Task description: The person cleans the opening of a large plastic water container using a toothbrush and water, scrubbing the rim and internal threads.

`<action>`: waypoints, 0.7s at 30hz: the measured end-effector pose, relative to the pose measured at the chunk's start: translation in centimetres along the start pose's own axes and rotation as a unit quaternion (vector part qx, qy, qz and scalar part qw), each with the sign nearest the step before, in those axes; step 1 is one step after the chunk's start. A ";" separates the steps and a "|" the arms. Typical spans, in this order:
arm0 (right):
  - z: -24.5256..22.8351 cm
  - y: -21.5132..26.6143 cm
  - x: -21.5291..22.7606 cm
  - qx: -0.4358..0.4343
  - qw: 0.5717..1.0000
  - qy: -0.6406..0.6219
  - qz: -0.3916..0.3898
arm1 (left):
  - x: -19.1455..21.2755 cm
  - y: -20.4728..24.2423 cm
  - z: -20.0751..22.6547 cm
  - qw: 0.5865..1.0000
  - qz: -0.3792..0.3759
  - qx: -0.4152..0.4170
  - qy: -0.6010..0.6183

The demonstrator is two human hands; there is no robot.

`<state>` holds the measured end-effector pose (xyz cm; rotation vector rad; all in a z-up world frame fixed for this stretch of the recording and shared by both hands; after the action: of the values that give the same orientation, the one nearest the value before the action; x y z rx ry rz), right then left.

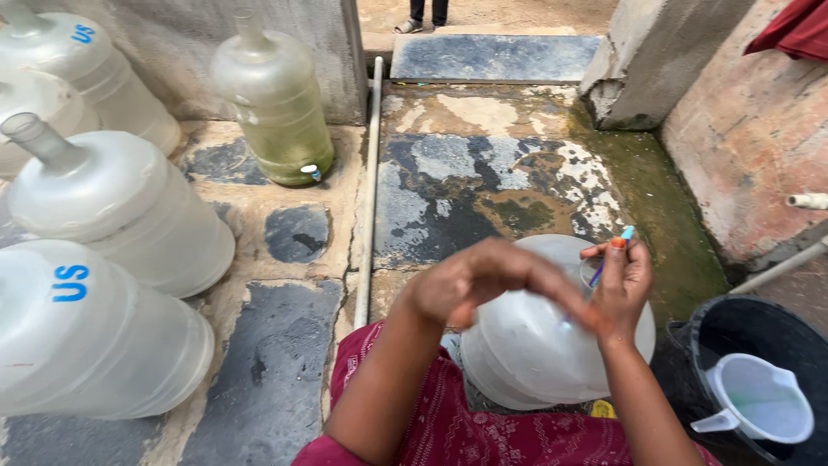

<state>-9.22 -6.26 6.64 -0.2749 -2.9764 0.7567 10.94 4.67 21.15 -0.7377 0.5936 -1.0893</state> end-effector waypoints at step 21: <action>-0.8 -0.3 -0.3 -0.001 1.000 -0.021 -0.011 | 11.6 4.4 -8.0 0.496 0.361 0.171 -0.771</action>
<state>-8.87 -6.18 7.48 -0.2272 -3.0151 0.7667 11.55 -6.81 11.95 -0.6917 -0.8668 0.5056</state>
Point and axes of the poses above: each hand's wrist, its own y-axis away from the middle knuckle, its own x-axis out of the back of the hand, z = x × y, the point moved 8 cm from there along -y, towards the middle knuckle, and after that the axes turned 3 degrees about y, right-handed, at the moved point
